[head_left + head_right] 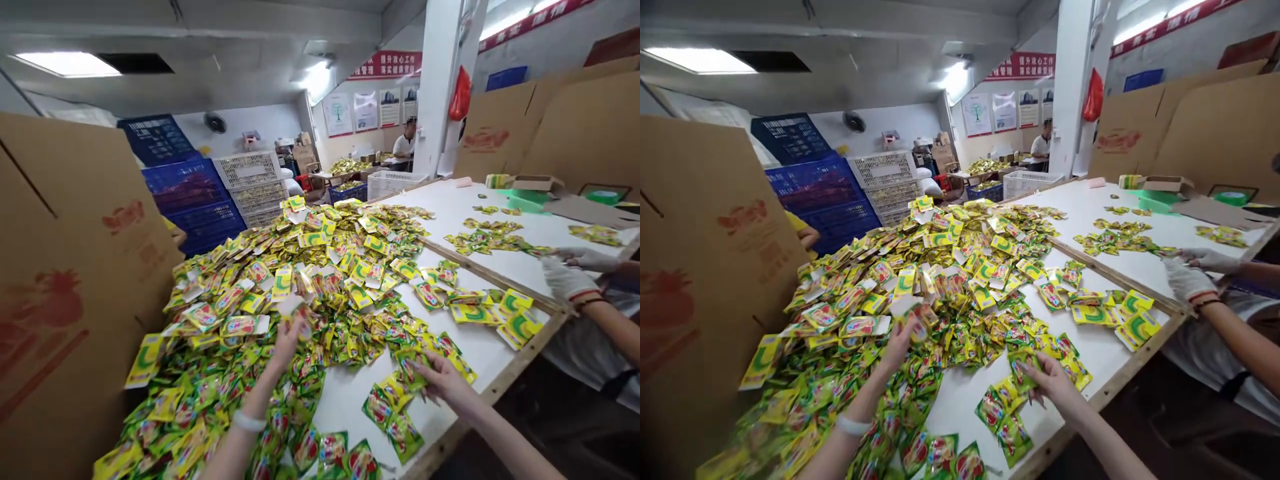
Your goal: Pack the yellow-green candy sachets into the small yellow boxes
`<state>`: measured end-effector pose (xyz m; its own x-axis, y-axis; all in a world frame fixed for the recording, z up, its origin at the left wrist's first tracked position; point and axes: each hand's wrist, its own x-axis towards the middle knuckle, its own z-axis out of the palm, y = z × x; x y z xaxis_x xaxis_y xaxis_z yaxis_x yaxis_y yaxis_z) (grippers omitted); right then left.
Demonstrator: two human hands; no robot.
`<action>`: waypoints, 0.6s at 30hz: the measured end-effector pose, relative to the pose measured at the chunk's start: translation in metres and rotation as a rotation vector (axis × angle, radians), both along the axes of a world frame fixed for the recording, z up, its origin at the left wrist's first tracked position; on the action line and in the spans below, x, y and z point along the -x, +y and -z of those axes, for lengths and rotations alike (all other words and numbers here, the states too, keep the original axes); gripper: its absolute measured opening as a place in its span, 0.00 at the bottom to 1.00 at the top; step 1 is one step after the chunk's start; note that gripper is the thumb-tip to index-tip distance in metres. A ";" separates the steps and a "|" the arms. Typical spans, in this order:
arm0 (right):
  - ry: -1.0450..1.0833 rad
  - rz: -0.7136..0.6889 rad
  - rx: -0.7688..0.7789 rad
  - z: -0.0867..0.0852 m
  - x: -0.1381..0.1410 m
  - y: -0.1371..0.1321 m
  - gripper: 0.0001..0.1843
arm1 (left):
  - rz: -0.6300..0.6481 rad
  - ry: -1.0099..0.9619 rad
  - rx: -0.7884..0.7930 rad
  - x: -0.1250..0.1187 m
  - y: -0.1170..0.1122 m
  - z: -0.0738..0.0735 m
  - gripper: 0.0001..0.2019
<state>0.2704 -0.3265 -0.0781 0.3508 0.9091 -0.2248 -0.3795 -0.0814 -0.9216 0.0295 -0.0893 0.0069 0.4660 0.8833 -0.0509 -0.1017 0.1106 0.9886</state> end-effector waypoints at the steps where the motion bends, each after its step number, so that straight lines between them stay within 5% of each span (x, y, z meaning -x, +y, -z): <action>1: -0.036 -0.004 -0.025 -0.013 0.001 0.007 0.28 | 0.000 0.015 0.037 -0.002 -0.020 0.010 0.14; 4: -0.165 -0.053 -0.173 -0.058 0.014 0.035 0.21 | 0.084 0.042 0.172 -0.010 -0.080 0.023 0.25; 8: -0.362 -0.135 -0.460 -0.099 0.041 0.071 0.12 | 0.279 0.104 0.181 -0.021 -0.119 0.008 0.22; 12: -0.640 -0.212 -0.572 -0.103 0.046 0.085 0.07 | 0.248 0.215 0.147 -0.021 -0.120 0.001 0.21; 18: -0.697 -0.153 -0.598 -0.098 0.038 0.085 0.09 | 0.287 0.335 0.184 -0.021 -0.108 0.017 0.24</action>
